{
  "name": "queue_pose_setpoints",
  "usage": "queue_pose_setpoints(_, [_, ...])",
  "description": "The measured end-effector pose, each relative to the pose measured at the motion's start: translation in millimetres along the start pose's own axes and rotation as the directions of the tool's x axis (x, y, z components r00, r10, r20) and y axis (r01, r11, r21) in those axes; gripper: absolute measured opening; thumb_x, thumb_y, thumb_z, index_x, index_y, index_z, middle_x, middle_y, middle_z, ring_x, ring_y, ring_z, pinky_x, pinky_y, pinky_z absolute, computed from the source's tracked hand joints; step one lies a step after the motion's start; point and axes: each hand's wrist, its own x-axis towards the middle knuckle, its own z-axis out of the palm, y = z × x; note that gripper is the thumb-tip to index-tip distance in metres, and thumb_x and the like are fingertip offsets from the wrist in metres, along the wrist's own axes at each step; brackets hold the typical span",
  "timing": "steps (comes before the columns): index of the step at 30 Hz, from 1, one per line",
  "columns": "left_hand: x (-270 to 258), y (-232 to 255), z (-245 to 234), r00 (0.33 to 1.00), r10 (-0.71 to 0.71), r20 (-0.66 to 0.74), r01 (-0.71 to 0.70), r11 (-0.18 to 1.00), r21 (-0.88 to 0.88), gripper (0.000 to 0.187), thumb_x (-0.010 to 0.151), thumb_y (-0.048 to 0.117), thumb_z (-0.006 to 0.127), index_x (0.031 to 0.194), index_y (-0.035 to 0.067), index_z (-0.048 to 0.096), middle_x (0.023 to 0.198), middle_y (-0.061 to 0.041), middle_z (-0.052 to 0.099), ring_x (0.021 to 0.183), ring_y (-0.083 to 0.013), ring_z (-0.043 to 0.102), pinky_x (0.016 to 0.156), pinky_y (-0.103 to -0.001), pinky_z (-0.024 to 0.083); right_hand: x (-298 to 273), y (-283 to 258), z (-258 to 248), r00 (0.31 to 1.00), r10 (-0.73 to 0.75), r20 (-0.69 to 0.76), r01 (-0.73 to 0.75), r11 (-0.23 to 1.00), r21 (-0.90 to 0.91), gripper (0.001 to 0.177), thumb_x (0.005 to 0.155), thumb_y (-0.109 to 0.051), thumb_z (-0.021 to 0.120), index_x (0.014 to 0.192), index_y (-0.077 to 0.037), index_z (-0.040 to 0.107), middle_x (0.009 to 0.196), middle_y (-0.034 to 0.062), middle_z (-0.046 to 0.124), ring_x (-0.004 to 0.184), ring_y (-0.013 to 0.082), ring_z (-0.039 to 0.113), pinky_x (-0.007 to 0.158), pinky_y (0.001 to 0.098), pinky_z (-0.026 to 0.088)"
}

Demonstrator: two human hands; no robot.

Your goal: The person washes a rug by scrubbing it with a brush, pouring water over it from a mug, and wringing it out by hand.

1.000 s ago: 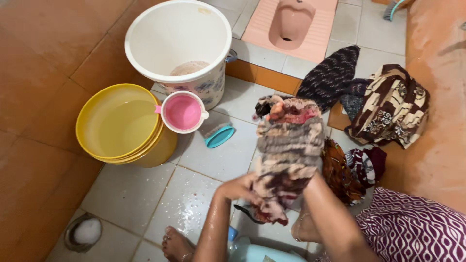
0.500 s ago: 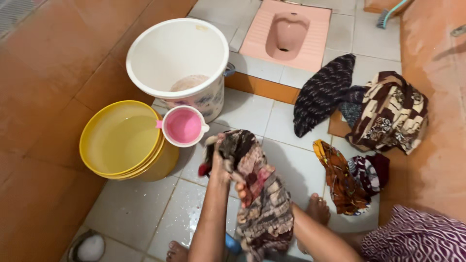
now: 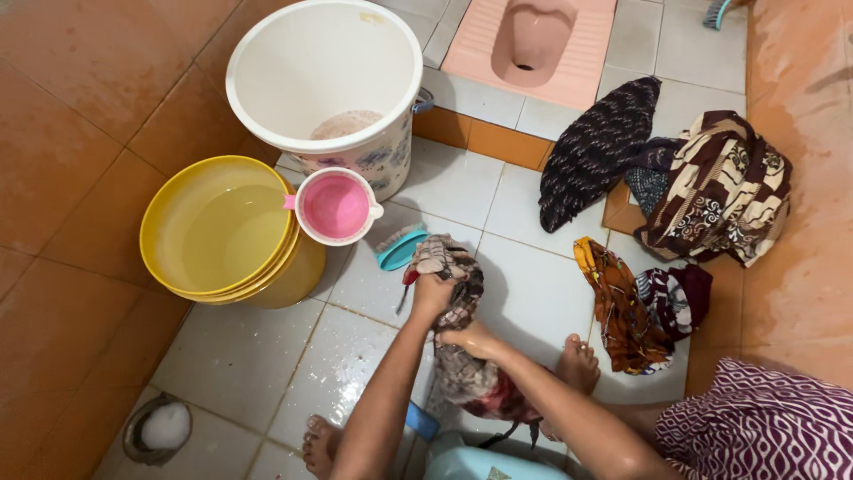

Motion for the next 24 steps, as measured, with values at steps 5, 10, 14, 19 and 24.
queue_pose_setpoints(5, [-16.7,14.5,14.2,0.952,-0.286,-0.105,0.304,0.872,0.384,0.04,0.084,0.028,0.083,0.113,0.002,0.075,0.106,-0.02,0.074,0.101,-0.0346,0.069,0.088,-0.04,0.053,-20.3,-6.5,7.8,0.91,-0.377,-0.175,0.28,0.867,-0.412,0.062,0.072,-0.019,0.083,0.124,0.006,0.06,0.115,0.0146,0.066,0.102,0.0265,0.062,0.088,0.0421,0.05])
queue_pose_setpoints(10, [-23.7,81.1,-8.0,0.984,-0.176,0.009,0.176,0.98,-0.088,0.046,0.079,0.033,0.083,0.107,-0.002,0.073,0.105,-0.014,0.075,0.095,-0.0264,0.071,0.086,-0.037,0.056,-28.7,-37.4,-39.0,0.899,0.326,0.293,-0.393,0.896,0.206,0.107,0.067,-0.075,0.072,0.145,-0.005,0.051,0.148,0.0131,0.059,0.137,0.0265,0.057,0.108,0.0391,0.049])
queue_pose_setpoints(14, [-23.0,99.6,-15.9,0.947,-0.227,0.226,0.285,0.919,-0.272,0.062,0.083,0.05,0.076,0.12,0.002,0.064,0.116,-0.007,0.071,0.11,-0.0217,0.066,0.095,-0.035,0.053,-60.9,-107.4,-61.8,0.956,-0.077,0.283,-0.21,0.495,0.843,0.137,0.06,-0.104,0.029,0.147,0.0,0.048,0.146,0.0233,0.056,0.135,0.0388,0.051,0.102,0.0493,0.053])
queue_pose_setpoints(19, [-17.9,76.3,-1.6,0.771,-0.231,0.593,0.154,0.972,0.179,0.082,0.104,0.065,0.046,0.115,-0.011,0.076,0.114,-0.016,0.078,0.12,-0.0219,0.065,0.109,-0.032,0.043,-57.4,-140.8,-51.9,0.984,0.141,-0.112,0.028,0.496,0.868,0.129,0.063,-0.102,0.029,0.146,-0.006,0.052,0.14,0.0233,0.057,0.127,0.0369,0.058,0.101,0.0506,0.055])
queue_pose_setpoints(24, [-35.1,115.9,-4.0,0.721,-0.236,0.651,0.28,0.959,0.037,0.078,0.1,0.059,0.046,0.149,-0.002,0.042,0.143,-0.013,0.058,0.129,-0.0206,0.055,0.11,-0.032,0.042,-51.4,-118.9,-62.5,0.963,0.148,-0.227,0.146,0.423,0.894,0.095,0.079,-0.082,0.045,0.136,-0.007,0.058,0.125,0.0202,0.067,0.111,0.0326,0.067,0.092,0.0509,0.058])
